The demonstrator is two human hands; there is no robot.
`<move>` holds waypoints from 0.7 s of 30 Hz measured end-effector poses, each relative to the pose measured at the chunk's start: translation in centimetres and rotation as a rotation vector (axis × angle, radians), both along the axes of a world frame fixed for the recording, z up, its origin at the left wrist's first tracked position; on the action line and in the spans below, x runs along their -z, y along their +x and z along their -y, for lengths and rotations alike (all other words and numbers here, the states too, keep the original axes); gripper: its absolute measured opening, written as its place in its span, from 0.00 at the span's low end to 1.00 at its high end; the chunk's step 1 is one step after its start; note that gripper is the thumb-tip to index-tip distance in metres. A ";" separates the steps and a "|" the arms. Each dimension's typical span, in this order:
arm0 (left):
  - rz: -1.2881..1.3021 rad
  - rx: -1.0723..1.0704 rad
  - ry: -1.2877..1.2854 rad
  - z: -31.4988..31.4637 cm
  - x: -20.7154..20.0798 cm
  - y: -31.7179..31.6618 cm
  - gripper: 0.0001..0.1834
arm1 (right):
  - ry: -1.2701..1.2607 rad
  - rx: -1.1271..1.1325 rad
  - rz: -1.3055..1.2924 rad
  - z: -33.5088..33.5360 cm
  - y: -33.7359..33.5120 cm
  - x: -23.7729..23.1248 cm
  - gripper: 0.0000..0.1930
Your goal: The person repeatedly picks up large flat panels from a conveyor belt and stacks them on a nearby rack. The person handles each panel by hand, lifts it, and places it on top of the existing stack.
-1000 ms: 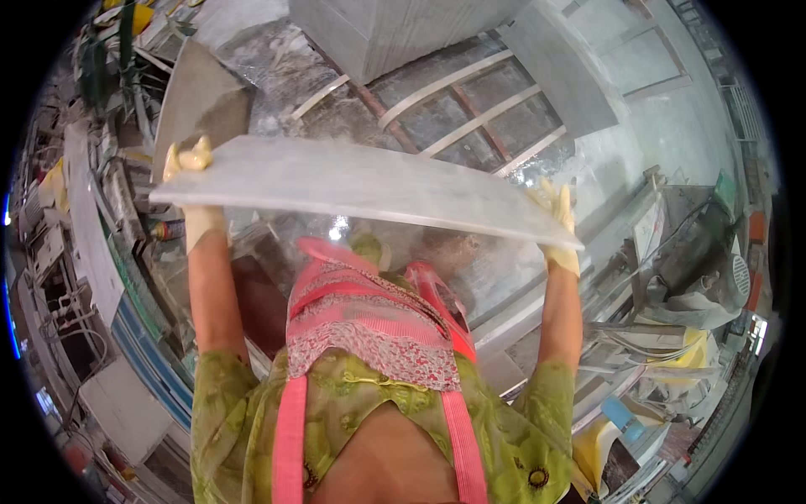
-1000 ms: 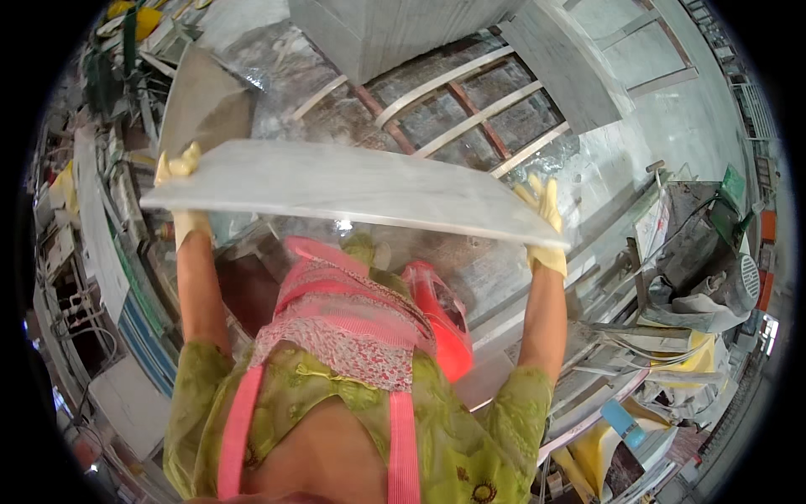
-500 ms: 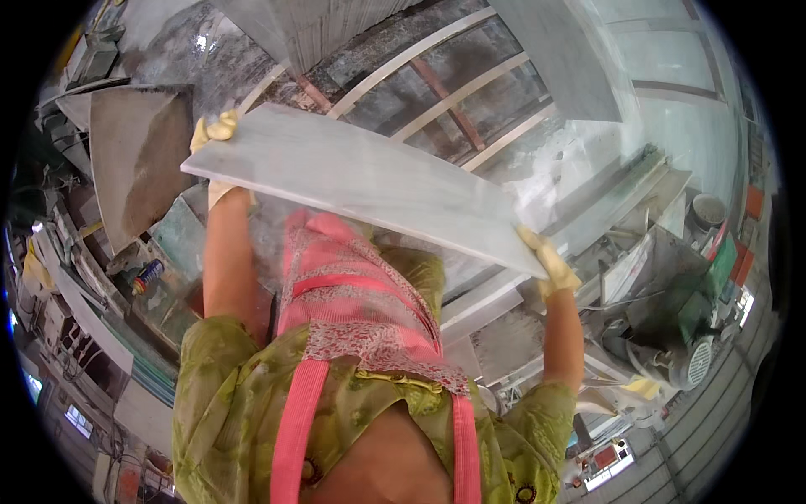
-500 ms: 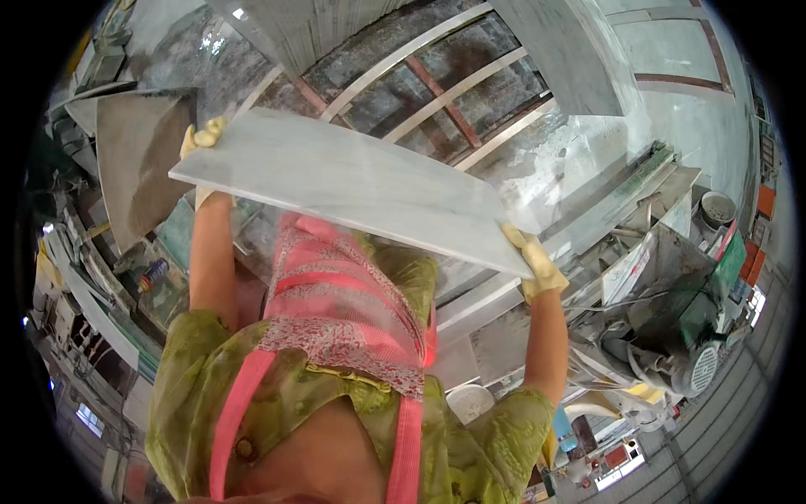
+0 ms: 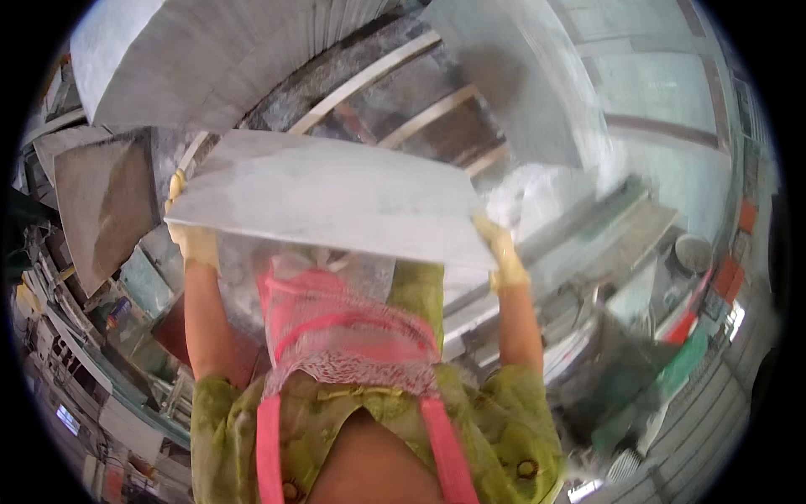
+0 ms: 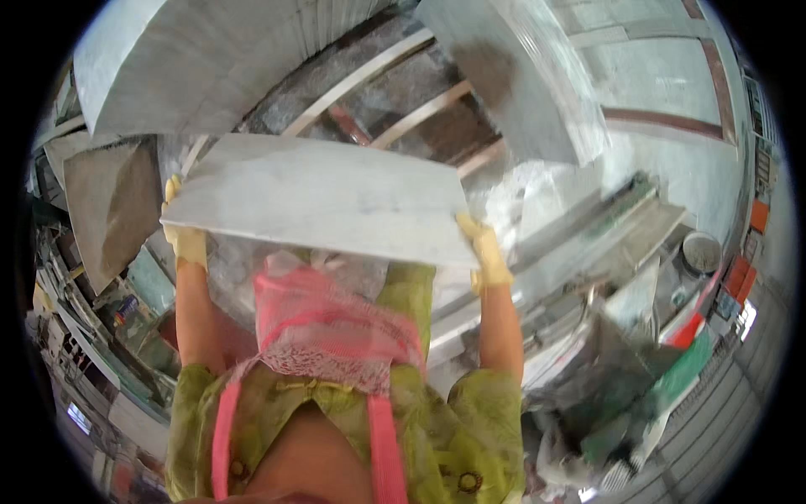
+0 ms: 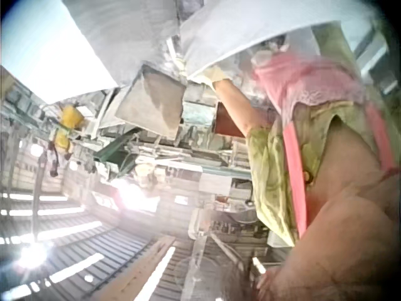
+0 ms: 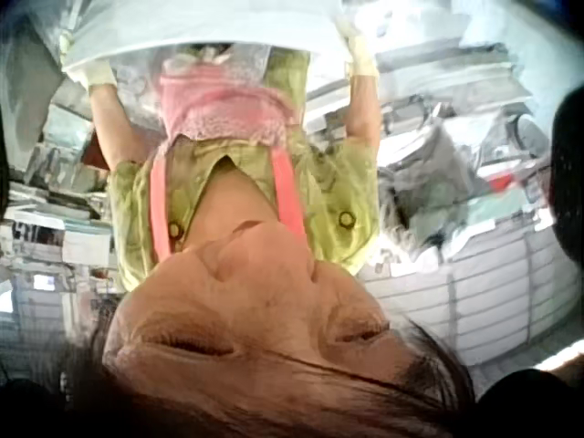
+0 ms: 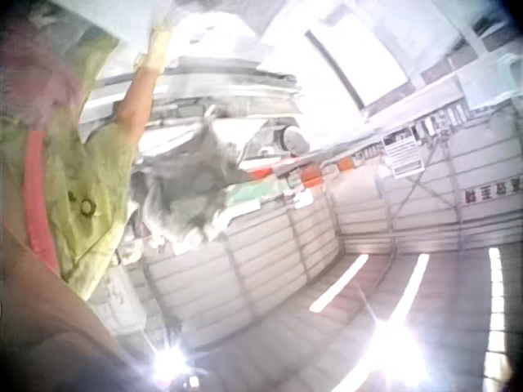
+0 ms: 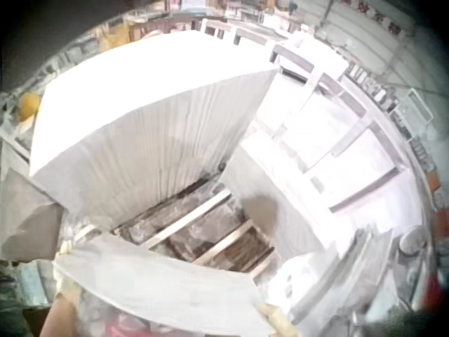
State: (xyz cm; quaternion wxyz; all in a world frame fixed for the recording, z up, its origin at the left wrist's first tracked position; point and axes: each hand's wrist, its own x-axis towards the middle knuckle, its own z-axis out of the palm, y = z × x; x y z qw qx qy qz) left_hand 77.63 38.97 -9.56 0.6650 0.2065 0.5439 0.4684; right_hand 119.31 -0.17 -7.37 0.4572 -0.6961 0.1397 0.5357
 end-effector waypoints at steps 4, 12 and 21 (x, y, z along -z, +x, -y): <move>-0.203 0.257 0.011 -0.2 2.5 11.3 0.28 | -0.005 0.205 -0.078 3.2 5.5 2.7 0.25; -0.444 0.671 0.366 -5.9 10.8 39.2 0.26 | -0.037 0.491 0.063 8.2 11.0 11.1 0.27; -0.556 0.836 0.400 -7.9 12.3 48.6 0.19 | -0.039 0.602 0.072 7.4 14.0 17.1 0.28</move>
